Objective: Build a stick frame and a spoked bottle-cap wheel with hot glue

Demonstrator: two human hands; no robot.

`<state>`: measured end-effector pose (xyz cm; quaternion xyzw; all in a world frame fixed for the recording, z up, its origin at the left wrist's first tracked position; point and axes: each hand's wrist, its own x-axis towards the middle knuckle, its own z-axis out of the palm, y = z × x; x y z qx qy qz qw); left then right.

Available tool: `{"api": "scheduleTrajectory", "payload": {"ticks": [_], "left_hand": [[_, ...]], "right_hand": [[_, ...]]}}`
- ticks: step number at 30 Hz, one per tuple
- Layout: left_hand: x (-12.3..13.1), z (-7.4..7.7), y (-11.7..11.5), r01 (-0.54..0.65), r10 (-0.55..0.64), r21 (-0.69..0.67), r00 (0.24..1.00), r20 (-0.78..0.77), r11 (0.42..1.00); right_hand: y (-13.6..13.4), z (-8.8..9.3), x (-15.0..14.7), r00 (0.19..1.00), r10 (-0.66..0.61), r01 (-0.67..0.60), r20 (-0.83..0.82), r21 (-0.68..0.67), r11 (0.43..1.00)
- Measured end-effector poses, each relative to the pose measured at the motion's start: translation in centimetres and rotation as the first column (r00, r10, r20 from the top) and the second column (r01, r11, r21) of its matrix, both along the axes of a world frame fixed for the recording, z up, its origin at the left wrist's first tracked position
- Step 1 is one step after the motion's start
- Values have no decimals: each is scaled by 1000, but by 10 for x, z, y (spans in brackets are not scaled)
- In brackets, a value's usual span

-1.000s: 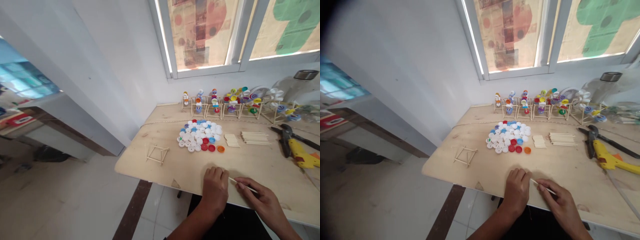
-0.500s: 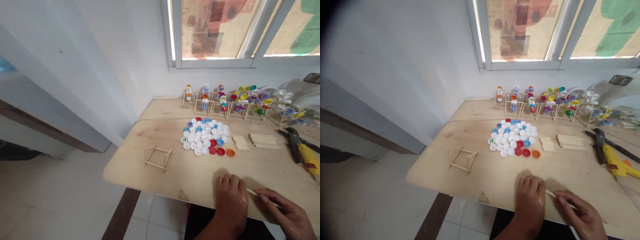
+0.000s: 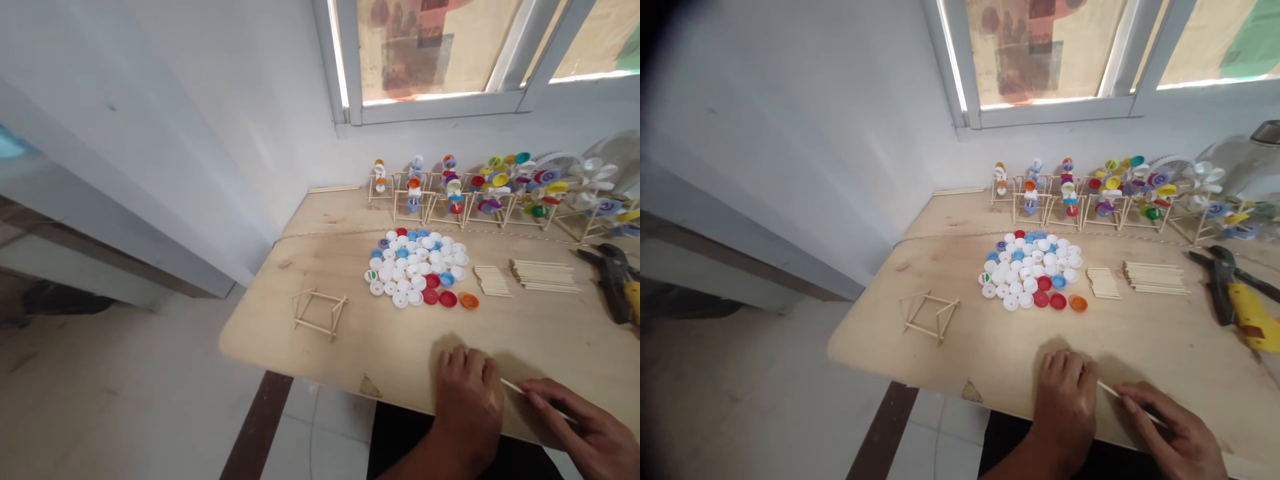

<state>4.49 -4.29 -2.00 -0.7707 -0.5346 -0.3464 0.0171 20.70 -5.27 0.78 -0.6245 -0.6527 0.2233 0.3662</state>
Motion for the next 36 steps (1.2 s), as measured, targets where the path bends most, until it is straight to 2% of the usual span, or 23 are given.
{"api": "scheduleTrajectory", "payload": {"ticks": [3, 7, 9, 12, 15, 18, 21, 24, 31, 34, 36], "left_hand": [[-1, -1, 1, 14, -14, -28, 1000, -13, 1000], [-3, -1, -1, 51, -48, -92, 998, 32, 995], [-8, 3, -2, 65, -52, -117, 992, 111, 991], [-22, 18, 1, 59, -32, -109, 971, 236, 992], [-45, 36, 20, -41, 68, -111, 967, 246, 993], [-67, 49, 55, -162, 185, -159, 973, 138, 974], [-78, 54, 91, -269, 268, -155, 963, -27, 951], [-78, 54, 114, -325, 301, -168, 942, -149, 931], [-74, 49, 135, -373, 304, -277, 916, -261, 886], [-78, 52, 135, -347, 305, -287, 935, -180, 893], [-83, 57, 128, -308, 314, -273, 949, -23, 911]], "right_hand": [[1, -3, 3, 999, 41, -41, 7, 26, 999], [1, -13, 7, 992, 126, -126, 8, -5, 992], [0, -17, 8, 988, 154, -154, -6, -10, 988], [-1, -20, 6, 983, 179, -179, -26, -3, 984], [-1, -18, 1, 978, 203, -204, -45, -4, 979], [3, -13, -3, 973, 222, -222, -64, 12, 975], [8, -9, -5, 960, 277, -273, -40, 83, 958], [12, -9, -3, 952, 306, -302, 2, 166, 939], [12, -22, 0, 945, 319, -326, 68, 199, 924], [15, -19, -1, 940, 333, -341, 72, 194, 920], [19, -15, -5, 941, 332, -339, 65, 191, 921]]}}
